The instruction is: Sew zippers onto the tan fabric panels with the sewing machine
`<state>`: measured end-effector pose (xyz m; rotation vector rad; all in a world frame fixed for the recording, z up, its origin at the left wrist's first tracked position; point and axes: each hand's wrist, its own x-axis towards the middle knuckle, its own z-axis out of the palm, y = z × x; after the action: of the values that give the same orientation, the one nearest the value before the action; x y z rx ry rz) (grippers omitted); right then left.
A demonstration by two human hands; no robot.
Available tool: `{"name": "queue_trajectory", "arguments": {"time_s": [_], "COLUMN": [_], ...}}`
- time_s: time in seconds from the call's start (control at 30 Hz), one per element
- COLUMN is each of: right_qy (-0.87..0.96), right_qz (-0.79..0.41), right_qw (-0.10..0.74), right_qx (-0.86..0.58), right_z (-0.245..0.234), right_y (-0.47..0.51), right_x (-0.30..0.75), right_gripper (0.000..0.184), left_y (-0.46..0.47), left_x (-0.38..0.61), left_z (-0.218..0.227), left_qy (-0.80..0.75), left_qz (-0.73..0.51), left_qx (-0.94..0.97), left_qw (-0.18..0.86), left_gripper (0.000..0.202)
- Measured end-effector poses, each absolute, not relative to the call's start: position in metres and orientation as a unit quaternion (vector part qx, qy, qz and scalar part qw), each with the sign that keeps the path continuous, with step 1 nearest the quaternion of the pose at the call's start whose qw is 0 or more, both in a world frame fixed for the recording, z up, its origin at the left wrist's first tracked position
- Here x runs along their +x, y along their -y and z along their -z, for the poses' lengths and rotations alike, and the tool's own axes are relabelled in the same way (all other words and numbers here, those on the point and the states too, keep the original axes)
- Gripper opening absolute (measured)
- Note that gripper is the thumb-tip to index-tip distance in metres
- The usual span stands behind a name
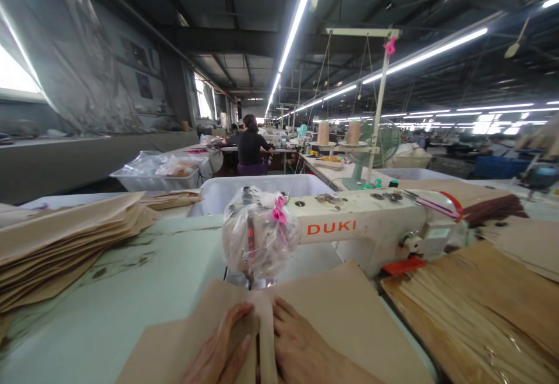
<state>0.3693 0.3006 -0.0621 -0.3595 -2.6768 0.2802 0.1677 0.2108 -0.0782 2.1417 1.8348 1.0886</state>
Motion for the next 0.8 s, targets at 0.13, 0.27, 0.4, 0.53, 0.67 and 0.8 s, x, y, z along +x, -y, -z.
{"name": "queue_trajectory", "arguments": {"time_s": [0.13, 0.27, 0.4, 0.53, 0.67, 0.8], "right_qy": [0.974, 0.973, 0.963, 0.954, 0.956, 0.96], "right_qz": [-0.079, -0.111, -0.172, -0.2, -0.173, -0.15], "right_qw": [0.171, 0.146, 0.129, 0.116, 0.121, 0.117], "right_qx": [-0.123, -0.139, -0.16, -0.19, -0.204, -0.204], "right_z": [0.071, 0.055, 0.031, 0.021, 0.024, 0.027], "right_y": [-0.307, -0.3, -0.289, -0.282, -0.28, -0.278], "right_x": [0.372, 0.378, 0.383, 0.383, 0.38, 0.379], "right_gripper": [0.051, 0.06, 0.067, 0.07, 0.065, 0.067], "left_y": [-0.236, -0.255, -0.235, -0.204, -0.199, -0.201], "left_x": [0.152, 0.145, 0.145, 0.146, 0.145, 0.144], "left_z": [0.069, 0.054, 0.062, 0.081, 0.08, 0.07], "left_qy": [-0.577, -0.593, -0.61, -0.617, -0.59, -0.573], "left_qz": [-0.302, -0.282, -0.249, -0.217, -0.198, -0.183], "left_qx": [0.758, 0.753, 0.75, 0.749, 0.778, 0.794], "left_qw": [-0.029, -0.037, -0.053, -0.106, -0.082, -0.085], "left_gripper": [0.035, 0.03, 0.031, 0.059, 0.062, 0.061]}}
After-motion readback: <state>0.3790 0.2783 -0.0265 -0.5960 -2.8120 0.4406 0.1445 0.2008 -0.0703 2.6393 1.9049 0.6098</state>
